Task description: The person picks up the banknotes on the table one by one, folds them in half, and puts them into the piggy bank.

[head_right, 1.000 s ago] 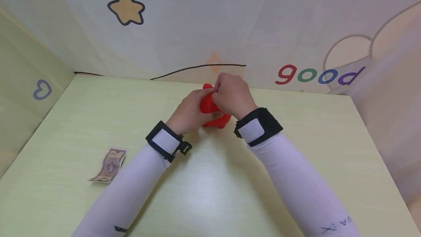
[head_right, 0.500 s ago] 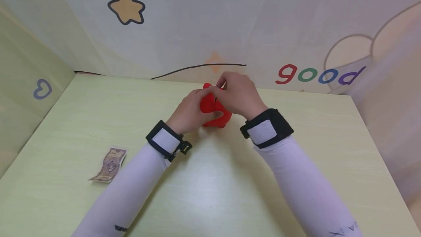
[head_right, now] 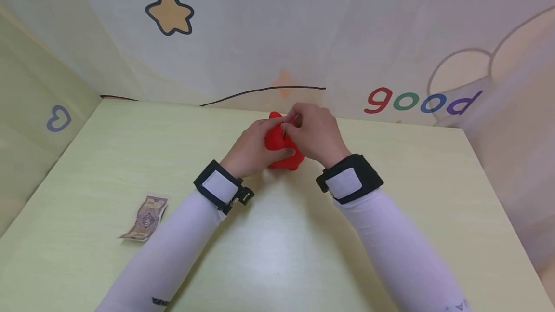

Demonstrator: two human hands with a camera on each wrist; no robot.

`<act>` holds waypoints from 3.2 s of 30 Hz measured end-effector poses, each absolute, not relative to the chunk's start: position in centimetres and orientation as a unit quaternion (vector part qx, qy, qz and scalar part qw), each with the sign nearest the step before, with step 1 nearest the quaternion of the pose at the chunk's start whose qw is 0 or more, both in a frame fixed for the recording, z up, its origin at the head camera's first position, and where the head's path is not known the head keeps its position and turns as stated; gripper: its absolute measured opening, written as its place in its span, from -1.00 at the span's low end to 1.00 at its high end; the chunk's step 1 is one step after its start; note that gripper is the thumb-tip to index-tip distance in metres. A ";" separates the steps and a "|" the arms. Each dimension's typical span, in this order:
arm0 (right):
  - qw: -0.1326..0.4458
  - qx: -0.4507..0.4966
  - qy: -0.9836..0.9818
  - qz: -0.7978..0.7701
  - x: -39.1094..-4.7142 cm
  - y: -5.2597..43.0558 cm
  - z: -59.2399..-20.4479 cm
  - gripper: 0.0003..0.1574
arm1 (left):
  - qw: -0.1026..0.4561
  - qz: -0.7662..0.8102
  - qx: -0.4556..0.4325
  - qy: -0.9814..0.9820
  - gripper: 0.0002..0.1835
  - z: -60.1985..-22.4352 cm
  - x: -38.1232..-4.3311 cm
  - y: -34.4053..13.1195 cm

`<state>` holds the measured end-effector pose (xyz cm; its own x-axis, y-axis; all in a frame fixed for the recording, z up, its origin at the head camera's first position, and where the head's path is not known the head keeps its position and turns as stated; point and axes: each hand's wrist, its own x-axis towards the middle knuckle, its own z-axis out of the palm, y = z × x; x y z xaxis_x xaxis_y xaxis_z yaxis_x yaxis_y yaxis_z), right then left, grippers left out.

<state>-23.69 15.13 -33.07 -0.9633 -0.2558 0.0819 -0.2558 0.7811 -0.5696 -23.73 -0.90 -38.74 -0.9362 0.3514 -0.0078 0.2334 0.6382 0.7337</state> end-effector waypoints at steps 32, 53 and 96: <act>-0.025 0.127 -0.944 0.303 -23.8 15.2 -34.7 -0.81 | 0.071 0.388 0.171 0.903 -0.21 -38.8 -23.7 -0.9; -0.016 0.095 -0.928 0.361 -23.4 15.6 -34.7 -0.77 | 0.062 0.374 0.182 0.907 -0.22 -38.6 -24.1 -0.8; 0.026 0.057 -0.863 0.500 -20.7 15.5 -35.7 -0.68 | 0.032 0.390 0.170 0.905 -0.21 -36.4 -22.5 -2.0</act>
<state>-20.71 15.54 -35.69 -0.9920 -0.0730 0.1026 -0.1253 0.4924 -0.8613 -22.51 -2.04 -36.42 -0.9401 0.3326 0.0746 0.2828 0.6387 0.7156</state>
